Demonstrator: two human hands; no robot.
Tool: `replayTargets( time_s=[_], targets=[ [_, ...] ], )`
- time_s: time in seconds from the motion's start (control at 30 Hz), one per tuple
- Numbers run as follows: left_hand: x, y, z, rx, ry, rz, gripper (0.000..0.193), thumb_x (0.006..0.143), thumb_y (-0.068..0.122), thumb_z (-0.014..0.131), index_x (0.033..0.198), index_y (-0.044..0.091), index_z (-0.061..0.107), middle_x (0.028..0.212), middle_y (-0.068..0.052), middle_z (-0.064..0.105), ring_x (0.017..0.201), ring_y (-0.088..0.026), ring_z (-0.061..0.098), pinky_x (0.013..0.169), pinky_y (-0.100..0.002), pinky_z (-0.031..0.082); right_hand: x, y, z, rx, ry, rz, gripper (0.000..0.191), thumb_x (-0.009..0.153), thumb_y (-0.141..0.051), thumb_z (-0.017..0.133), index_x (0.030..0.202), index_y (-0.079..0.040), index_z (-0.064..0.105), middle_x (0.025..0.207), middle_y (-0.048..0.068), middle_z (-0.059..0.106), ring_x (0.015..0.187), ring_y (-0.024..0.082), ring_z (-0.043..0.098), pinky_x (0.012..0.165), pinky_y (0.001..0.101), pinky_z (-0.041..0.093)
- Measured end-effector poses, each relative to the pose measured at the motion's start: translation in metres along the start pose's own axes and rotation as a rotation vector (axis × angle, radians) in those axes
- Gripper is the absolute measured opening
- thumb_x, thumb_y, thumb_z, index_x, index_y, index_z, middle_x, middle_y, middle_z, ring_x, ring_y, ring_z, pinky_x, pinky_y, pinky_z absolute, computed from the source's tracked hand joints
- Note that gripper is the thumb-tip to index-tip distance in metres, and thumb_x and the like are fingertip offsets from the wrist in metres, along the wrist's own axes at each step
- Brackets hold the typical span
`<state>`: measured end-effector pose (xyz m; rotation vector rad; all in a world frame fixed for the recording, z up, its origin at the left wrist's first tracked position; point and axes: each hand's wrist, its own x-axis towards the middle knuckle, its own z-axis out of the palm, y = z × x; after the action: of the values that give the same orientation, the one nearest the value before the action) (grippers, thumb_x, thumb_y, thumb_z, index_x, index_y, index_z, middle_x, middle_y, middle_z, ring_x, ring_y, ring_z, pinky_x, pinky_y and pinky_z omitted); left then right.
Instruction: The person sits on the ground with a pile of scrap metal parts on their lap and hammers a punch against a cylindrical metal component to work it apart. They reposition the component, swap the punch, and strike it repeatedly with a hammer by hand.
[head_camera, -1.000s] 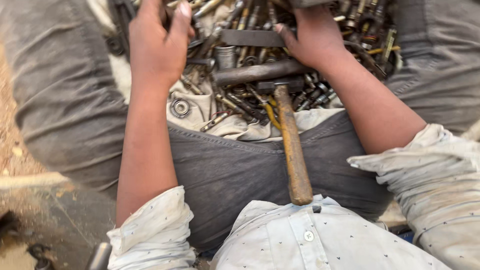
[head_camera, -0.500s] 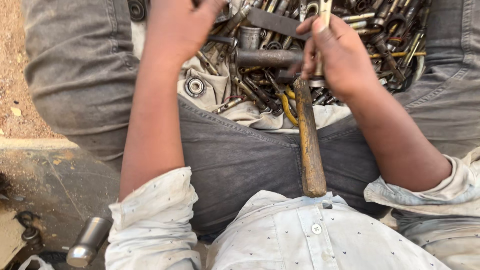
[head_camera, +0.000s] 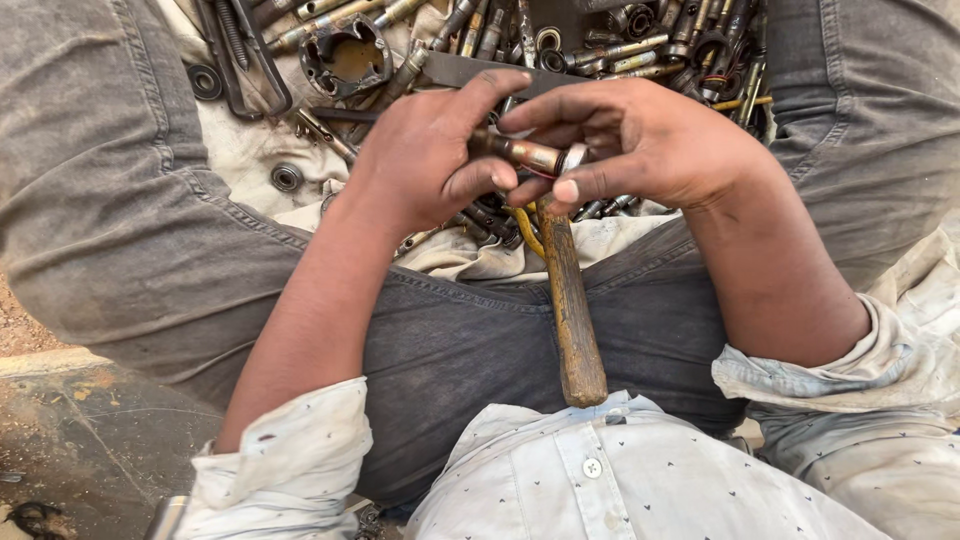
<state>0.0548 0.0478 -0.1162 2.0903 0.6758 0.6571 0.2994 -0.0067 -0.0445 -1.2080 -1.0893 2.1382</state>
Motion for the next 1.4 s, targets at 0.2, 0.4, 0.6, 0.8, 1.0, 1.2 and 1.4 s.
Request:
replayTargets(
  time_s=[0.2, 0.4, 0.6, 0.8, 1.0, 1.2, 1.4],
  targets=[
    [-0.001, -0.014, 0.001, -0.215, 0.02, -0.142, 0.08, 0.107, 0.078, 0.027, 0.108, 0.009, 0.067, 0.08, -0.005, 0.066, 0.076, -0.023, 0.072, 0.067, -0.035, 0.052, 0.004, -0.002, 0.02, -0.479, 0.358, -0.07, 0.044, 0.087, -0.01, 0.086, 0.128, -0.006, 0.068, 0.098, 0.013, 0.074, 0.086, 0.023, 0.074, 0.075, 0.0335, 0.062],
    [-0.002, -0.022, 0.005, -0.303, -0.092, -0.293, 0.079, 0.102, 0.078, 0.039, 0.082, 0.007, 0.069, 0.064, -0.003, 0.061, 0.06, -0.017, 0.062, 0.057, -0.033, 0.046, 0.0, -0.001, 0.019, -1.184, 0.451, -0.717, 0.045, 0.083, 0.01, 0.077, 0.124, -0.007, 0.07, 0.101, 0.013, 0.072, 0.091, 0.028, 0.071, 0.077, 0.0384, 0.06],
    [-0.006, -0.027, -0.009, -0.615, -0.029, -0.201, 0.062, 0.094, 0.07, 0.063, 0.098, 0.008, 0.066, 0.089, -0.001, 0.063, 0.085, -0.015, 0.061, 0.074, -0.031, 0.051, 0.016, 0.017, -0.002, -0.913, 0.399, -0.386, 0.036, 0.097, -0.017, 0.085, 0.127, -0.007, 0.067, 0.113, 0.009, 0.07, 0.102, 0.026, 0.074, 0.09, 0.0371, 0.061],
    [-0.001, -0.021, -0.035, -0.928, 0.333, -0.24, 0.046, 0.101, 0.037, 0.084, 0.13, 0.011, 0.06, 0.105, -0.002, 0.066, 0.094, -0.012, 0.063, 0.087, -0.033, 0.054, 0.067, 0.077, 0.022, -1.384, 0.279, -0.215, 0.064, 0.068, -0.035, 0.086, 0.123, -0.009, 0.065, 0.112, 0.014, 0.068, 0.103, 0.039, 0.065, 0.082, 0.0521, 0.051],
    [-0.002, -0.027, -0.07, -1.174, 0.754, -0.115, 0.033, 0.107, 0.038, 0.072, 0.131, 0.022, 0.054, 0.103, -0.005, 0.065, 0.09, -0.018, 0.065, 0.077, -0.035, 0.056, 0.064, 0.046, 0.045, -1.242, 0.441, -0.407, 0.053, 0.09, -0.02, 0.078, 0.135, -0.004, 0.054, 0.12, 0.019, 0.066, 0.11, 0.039, 0.066, 0.093, 0.0491, 0.055],
    [-0.044, -0.047, -0.114, -1.29, 0.87, 0.014, 0.03, 0.104, 0.044, 0.066, 0.116, 0.017, 0.06, 0.09, -0.005, 0.06, 0.076, -0.017, 0.06, 0.07, -0.035, 0.051, 0.058, -0.003, 0.1, -0.223, 0.309, -0.521, 0.033, 0.106, -0.004, 0.072, 0.13, -0.006, 0.049, 0.123, 0.007, 0.065, 0.123, 0.019, 0.069, 0.112, 0.0354, 0.058],
    [-0.075, -0.054, -0.133, -1.324, 0.819, 0.126, 0.038, 0.102, 0.05, 0.061, 0.1, 0.013, 0.066, 0.078, -0.006, 0.055, 0.062, -0.016, 0.056, 0.062, -0.034, 0.047, 0.117, 0.011, 0.119, -0.464, 0.211, -0.624, 0.032, 0.097, 0.003, 0.082, 0.116, -0.003, 0.057, 0.122, 0.012, 0.07, 0.131, 0.027, 0.066, 0.112, 0.0406, 0.058]
  ],
)
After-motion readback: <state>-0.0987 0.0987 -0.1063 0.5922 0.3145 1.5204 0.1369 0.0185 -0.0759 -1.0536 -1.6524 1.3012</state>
